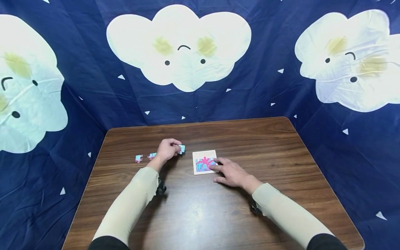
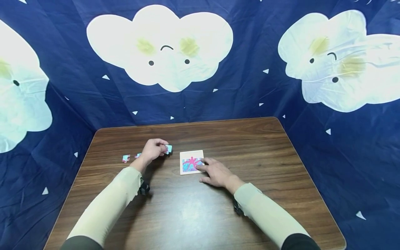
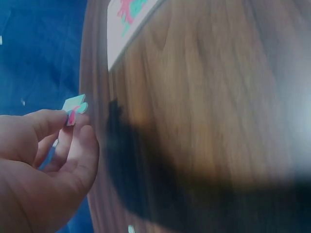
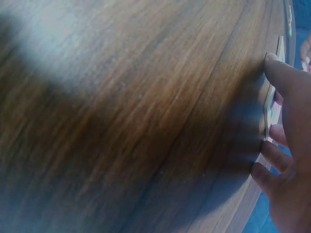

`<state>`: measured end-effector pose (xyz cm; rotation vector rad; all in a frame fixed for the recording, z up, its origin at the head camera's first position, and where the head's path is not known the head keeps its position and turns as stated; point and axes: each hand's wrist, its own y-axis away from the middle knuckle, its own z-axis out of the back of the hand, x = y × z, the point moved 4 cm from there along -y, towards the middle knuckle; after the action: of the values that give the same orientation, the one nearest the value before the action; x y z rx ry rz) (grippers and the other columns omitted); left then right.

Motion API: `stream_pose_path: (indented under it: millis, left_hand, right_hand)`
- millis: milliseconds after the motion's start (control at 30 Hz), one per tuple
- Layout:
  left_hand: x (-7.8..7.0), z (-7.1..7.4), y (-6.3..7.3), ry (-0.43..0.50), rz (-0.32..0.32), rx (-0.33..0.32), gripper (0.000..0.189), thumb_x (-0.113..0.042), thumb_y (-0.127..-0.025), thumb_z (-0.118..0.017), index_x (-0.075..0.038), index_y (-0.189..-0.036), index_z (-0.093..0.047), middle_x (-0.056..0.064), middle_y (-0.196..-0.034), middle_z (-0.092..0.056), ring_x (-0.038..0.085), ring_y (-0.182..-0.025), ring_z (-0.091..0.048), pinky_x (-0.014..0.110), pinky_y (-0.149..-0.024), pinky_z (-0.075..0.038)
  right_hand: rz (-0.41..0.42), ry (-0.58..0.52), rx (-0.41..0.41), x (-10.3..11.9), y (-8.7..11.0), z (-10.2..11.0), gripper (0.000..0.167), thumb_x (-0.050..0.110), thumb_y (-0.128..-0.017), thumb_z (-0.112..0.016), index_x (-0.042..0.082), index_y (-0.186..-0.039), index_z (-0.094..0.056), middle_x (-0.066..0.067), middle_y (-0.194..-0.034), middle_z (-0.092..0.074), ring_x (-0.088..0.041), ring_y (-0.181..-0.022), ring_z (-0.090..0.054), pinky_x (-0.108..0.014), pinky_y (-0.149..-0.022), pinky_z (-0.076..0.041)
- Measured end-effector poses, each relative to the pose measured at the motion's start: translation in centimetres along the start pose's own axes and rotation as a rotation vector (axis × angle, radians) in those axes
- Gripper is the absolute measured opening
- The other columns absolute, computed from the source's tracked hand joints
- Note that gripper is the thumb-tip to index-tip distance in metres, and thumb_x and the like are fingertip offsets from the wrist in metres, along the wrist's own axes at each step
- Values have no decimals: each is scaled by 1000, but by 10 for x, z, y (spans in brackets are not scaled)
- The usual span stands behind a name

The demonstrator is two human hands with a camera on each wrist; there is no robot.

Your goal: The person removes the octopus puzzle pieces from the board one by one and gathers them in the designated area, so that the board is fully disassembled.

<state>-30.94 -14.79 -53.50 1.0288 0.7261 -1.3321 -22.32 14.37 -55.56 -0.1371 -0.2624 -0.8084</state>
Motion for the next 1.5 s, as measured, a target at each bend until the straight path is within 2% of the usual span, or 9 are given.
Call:
stream_pose_path:
  millis: [200,300,600,767,933,1100,1200,1333,1500]
  left_hand:
    - [8,22,-1,-108,11,11,22,3,-90,-66,5,-111,-72,13,-86,-76,19,-75,-73,33,-68,-60]
    - [11,31,-1,-113,29,18,23,4,-89,-67,7,-111,-72,15,-88,-77,21,-77,-75,32,-69,-61]
    - [14,46,-2,-189,72,28,21,2,-92,-66,6,-111,-72,18,-91,-77,25,-81,-76,41,-76,-62]
    - [19,51,-7,-290,73,35,18,-2,-89,-70,3,-106,-74,15,-87,-77,21,-74,-73,36,-67,-60]
    - [21,55,-11,-430,73,25,18,-7,-84,-72,-3,-101,-77,6,-78,-75,14,-64,-61,28,-55,-49]
    - [25,56,-14,-456,99,27,16,-7,-82,-71,-4,-97,-77,-2,-68,-70,14,-59,-58,27,-51,-48]
    - [24,56,-14,-502,86,22,12,-7,-82,-71,-5,-92,-77,-3,-65,-68,16,-65,-61,30,-60,-50]
    - [22,54,-13,-587,48,14,9,-8,-82,-69,-7,-87,-77,0,-71,-71,21,-78,-64,37,-78,-53]
    - [21,51,-13,-641,41,7,7,-7,-83,-69,-9,-83,-76,2,-81,-72,25,-85,-63,43,-86,-54]
  right_hand:
    - [-7,-3,6,-1,-1,-1,57,49,-93,-71,25,-144,-61,-14,-152,-50,-35,-141,-47,-51,-112,-43]
    - [-15,-4,13,-1,0,-1,57,50,-93,-71,25,-144,-61,-14,-152,-49,-35,-142,-46,-51,-113,-42]
    - [-18,-2,13,-1,0,-2,58,49,-93,-71,25,-144,-60,-14,-153,-49,-35,-142,-46,-52,-113,-42]
    - [-23,-8,15,-1,-1,-2,58,50,-93,-71,26,-144,-60,-13,-153,-48,-35,-142,-46,-52,-113,-42]
    - [-26,-11,17,-2,-1,-2,57,50,-93,-71,26,-144,-60,-13,-153,-49,-35,-142,-45,-52,-113,-42]
    - [-44,-18,39,-3,-1,-3,58,52,-94,-69,29,-146,-58,-11,-155,-47,-33,-144,-44,-52,-114,-41]
    - [-50,-18,43,-3,-1,-3,58,52,-94,-68,30,-146,-58,-11,-156,-46,-33,-144,-43,-52,-114,-41]
    - [-42,-13,28,-3,-1,-3,57,50,-94,-70,28,-145,-59,-12,-154,-47,-34,-143,-45,-52,-113,-42]
    - [-44,-4,29,-4,-1,-4,58,52,-94,-69,29,-146,-59,-11,-155,-47,-33,-143,-44,-51,-113,-42]
